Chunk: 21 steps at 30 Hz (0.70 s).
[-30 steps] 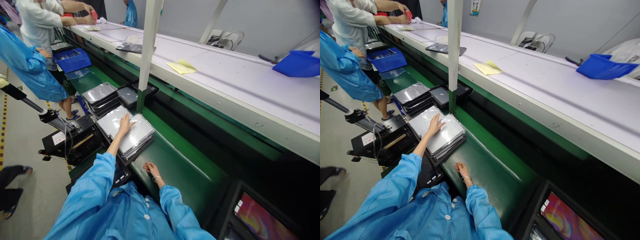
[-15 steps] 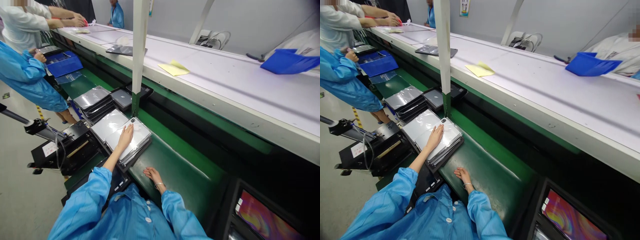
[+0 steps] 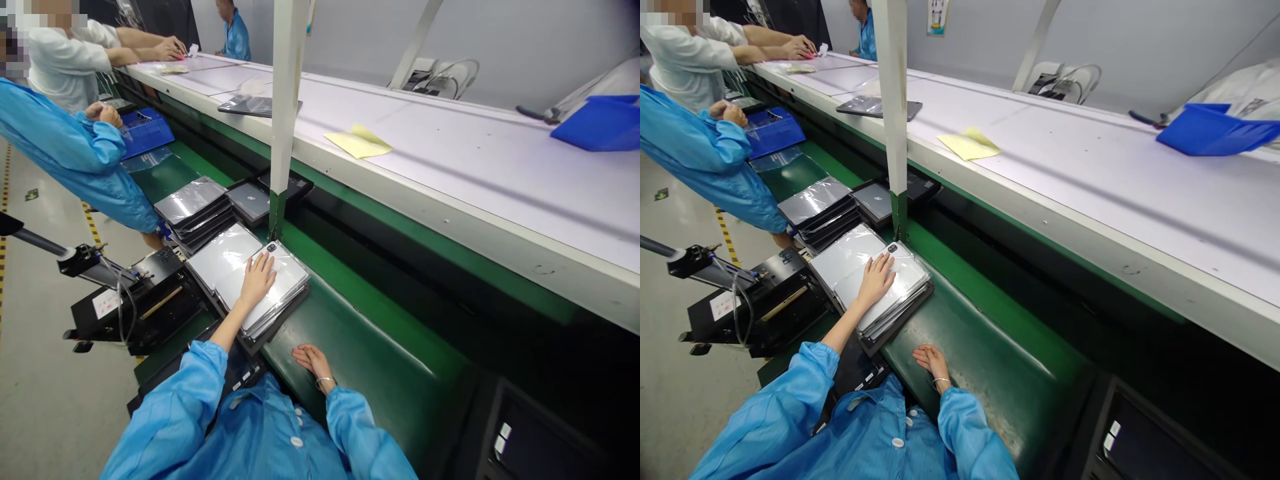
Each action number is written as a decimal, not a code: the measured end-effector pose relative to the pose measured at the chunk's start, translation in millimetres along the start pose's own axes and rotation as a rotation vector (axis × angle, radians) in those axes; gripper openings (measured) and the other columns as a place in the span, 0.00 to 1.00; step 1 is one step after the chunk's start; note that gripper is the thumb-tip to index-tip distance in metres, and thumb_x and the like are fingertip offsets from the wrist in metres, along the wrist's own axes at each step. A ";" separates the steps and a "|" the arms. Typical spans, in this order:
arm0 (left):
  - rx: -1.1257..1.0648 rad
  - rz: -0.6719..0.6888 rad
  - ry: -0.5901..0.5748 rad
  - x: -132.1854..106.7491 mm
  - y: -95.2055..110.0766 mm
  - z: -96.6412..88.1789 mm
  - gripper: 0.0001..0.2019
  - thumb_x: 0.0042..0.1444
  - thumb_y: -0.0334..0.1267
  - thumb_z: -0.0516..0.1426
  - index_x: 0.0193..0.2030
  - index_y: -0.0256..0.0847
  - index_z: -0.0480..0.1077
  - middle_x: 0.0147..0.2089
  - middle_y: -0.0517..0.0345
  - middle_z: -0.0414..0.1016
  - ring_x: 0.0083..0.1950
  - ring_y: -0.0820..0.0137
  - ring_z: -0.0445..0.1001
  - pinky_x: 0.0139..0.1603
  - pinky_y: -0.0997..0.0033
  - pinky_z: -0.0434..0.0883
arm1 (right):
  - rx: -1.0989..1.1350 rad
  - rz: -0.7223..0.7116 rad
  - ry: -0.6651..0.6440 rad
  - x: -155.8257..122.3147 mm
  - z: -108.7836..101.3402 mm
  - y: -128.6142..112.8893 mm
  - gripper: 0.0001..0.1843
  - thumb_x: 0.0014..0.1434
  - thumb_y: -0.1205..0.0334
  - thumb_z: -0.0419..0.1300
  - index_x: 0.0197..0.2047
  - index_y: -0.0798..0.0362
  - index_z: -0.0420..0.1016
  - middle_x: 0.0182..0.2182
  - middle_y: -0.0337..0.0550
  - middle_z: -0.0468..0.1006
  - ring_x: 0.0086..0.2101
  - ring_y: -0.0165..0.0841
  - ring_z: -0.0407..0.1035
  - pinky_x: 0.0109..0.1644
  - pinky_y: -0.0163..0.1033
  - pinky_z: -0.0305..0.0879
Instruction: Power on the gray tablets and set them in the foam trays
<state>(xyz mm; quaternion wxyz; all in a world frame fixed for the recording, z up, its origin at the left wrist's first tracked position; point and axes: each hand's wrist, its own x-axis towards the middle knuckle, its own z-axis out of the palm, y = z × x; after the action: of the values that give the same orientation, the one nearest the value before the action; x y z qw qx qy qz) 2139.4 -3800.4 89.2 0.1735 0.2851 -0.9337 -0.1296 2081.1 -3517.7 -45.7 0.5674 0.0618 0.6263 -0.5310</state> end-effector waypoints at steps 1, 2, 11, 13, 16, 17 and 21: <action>-0.016 -0.008 0.011 0.0 -0.1 0.6 0.24 0.71 0.44 0.51 0.70 0.41 0.68 0.76 0.41 0.64 0.78 0.53 0.60 0.80 0.43 0.51 | -0.001 0.003 0.003 0.0 0.1 -0.4 0.13 0.71 0.53 0.63 0.46 0.56 0.78 0.43 0.43 0.82 0.42 0.35 0.79 0.49 0.46 0.79; -0.034 -0.020 0.024 0.6 -1.0 0.9 0.23 0.70 0.45 0.53 0.69 0.42 0.68 0.76 0.41 0.64 0.78 0.52 0.59 0.79 0.42 0.52 | -0.003 0.006 0.006 -0.2 0.2 -1.0 0.13 0.71 0.53 0.63 0.46 0.56 0.78 0.42 0.43 0.82 0.42 0.35 0.79 0.49 0.46 0.79; -0.129 -0.354 0.195 57.1 -78.3 -25.2 0.16 0.69 0.45 0.59 0.58 0.39 0.74 0.64 0.46 0.75 0.64 0.56 0.75 0.66 0.43 0.71 | -0.031 0.010 -0.005 -7.5 0.5 -7.2 0.13 0.71 0.54 0.63 0.40 0.56 0.78 0.39 0.42 0.84 0.42 0.34 0.81 0.52 0.46 0.78; -0.119 -0.452 0.228 72.3 -99.6 -31.2 0.18 0.68 0.44 0.60 0.61 0.40 0.73 0.67 0.45 0.71 0.66 0.54 0.72 0.67 0.41 0.70 | -0.038 0.015 -0.001 -8.2 0.4 -9.0 0.14 0.71 0.54 0.63 0.39 0.56 0.78 0.38 0.42 0.85 0.41 0.34 0.81 0.52 0.46 0.78; -0.100 -0.595 0.247 88.9 -124.1 -34.5 0.23 0.67 0.44 0.62 0.66 0.41 0.69 0.72 0.44 0.65 0.71 0.49 0.67 0.69 0.36 0.66 | -0.064 0.021 0.008 -7.8 0.9 -11.7 0.15 0.70 0.53 0.63 0.37 0.56 0.78 0.36 0.41 0.85 0.39 0.34 0.82 0.50 0.46 0.79; -0.096 -0.629 0.235 92.5 -130.3 -34.7 0.24 0.66 0.44 0.62 0.67 0.41 0.68 0.72 0.43 0.65 0.71 0.49 0.67 0.69 0.35 0.66 | -0.077 0.021 0.013 -7.2 1.3 -12.4 0.16 0.70 0.52 0.64 0.37 0.56 0.78 0.35 0.41 0.85 0.39 0.34 0.82 0.50 0.46 0.79; -0.103 -0.633 0.141 93.7 -144.4 -34.2 0.21 0.66 0.44 0.62 0.63 0.40 0.71 0.67 0.45 0.71 0.66 0.53 0.72 0.65 0.40 0.71 | -0.136 -0.007 0.042 -3.0 2.9 -13.1 0.19 0.68 0.49 0.65 0.34 0.55 0.78 0.30 0.40 0.84 0.34 0.34 0.82 0.45 0.44 0.80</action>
<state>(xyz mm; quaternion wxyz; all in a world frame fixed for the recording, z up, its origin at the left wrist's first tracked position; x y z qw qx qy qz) 2150.5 -3975.5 94.4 0.2032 0.5603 -0.7766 -0.2041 2075.1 -3523.9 -34.9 0.5552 0.0322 0.6728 -0.4878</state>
